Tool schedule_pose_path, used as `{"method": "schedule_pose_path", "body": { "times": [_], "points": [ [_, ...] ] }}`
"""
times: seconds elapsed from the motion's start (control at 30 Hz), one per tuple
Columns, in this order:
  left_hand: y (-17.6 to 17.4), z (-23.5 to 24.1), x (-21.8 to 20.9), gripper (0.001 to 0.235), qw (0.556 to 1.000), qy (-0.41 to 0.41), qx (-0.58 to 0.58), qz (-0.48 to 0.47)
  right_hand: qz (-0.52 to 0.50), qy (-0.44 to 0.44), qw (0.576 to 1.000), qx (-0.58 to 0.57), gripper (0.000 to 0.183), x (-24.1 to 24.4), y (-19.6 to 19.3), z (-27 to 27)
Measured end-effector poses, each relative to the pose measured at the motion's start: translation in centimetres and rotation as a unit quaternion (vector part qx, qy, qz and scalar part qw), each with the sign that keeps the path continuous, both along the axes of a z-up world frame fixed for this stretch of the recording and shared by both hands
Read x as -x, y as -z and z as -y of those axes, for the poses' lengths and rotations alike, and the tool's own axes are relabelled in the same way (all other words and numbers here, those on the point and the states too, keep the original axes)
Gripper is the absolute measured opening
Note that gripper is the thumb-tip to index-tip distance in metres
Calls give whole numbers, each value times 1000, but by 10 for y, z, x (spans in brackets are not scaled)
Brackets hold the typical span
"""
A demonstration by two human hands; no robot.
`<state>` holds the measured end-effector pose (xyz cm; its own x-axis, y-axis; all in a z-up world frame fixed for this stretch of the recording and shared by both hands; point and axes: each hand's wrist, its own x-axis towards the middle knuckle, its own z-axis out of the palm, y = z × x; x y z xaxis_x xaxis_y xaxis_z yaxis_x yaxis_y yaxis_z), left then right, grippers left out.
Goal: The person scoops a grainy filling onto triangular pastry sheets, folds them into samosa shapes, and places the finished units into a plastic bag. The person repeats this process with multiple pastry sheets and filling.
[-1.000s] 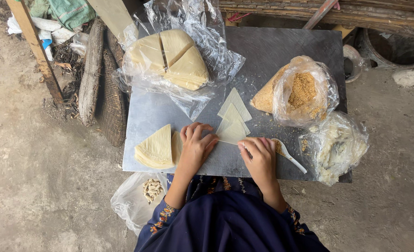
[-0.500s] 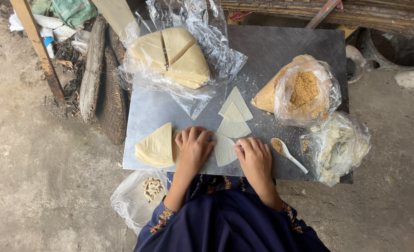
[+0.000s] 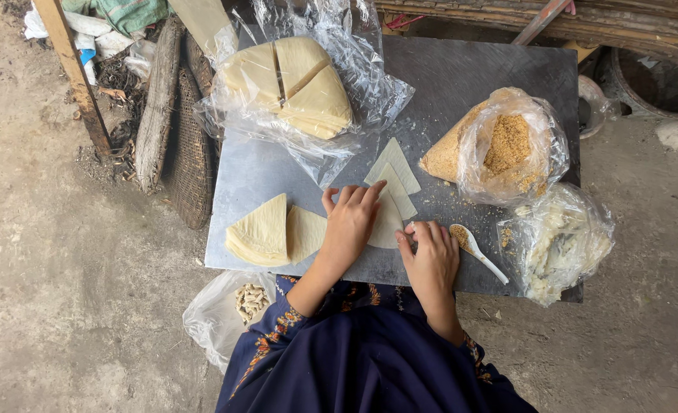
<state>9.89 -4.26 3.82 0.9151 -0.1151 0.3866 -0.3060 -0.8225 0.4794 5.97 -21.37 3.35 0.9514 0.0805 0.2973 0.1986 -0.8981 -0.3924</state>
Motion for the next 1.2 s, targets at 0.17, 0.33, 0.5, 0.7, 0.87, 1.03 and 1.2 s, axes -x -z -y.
{"method": "schedule_pose_path", "body": {
  "times": [0.17, 0.33, 0.5, 0.7, 0.87, 1.03, 1.2],
  "points": [
    [-18, -30, 33, 39, 999, -28, -10, -27, -15, -9, 1000, 2, 26, 5, -1, 4],
    [-20, -68, 65, 36, 989, -42, -11, -141, -1, -13, 999, -51, 29, 10, -11, 3],
    [-2, -63, 64, 8, 986, -66, -2, -150, 29, -43, 994, -99, 23, 12, -16, -2],
    [3, -62, 56, 25, 998, -60, 1, -7, 0, -102, 984, -148, 21, 16, -17, -10],
    [-9, -62, 48, 19, 991, -64, -41, -114, -3, -115, 982, -152, 19, 16, -22, -14],
    [-34, -51, 49, 21, 1000, -23, 17, 2, -20, -169, 958, -232, 28, 15, -24, -21],
    [-51, -50, 57, 20, 982, 134, 124, -51, -14, -215, 937, -275, 17, 11, -12, -17]
  ]
}}
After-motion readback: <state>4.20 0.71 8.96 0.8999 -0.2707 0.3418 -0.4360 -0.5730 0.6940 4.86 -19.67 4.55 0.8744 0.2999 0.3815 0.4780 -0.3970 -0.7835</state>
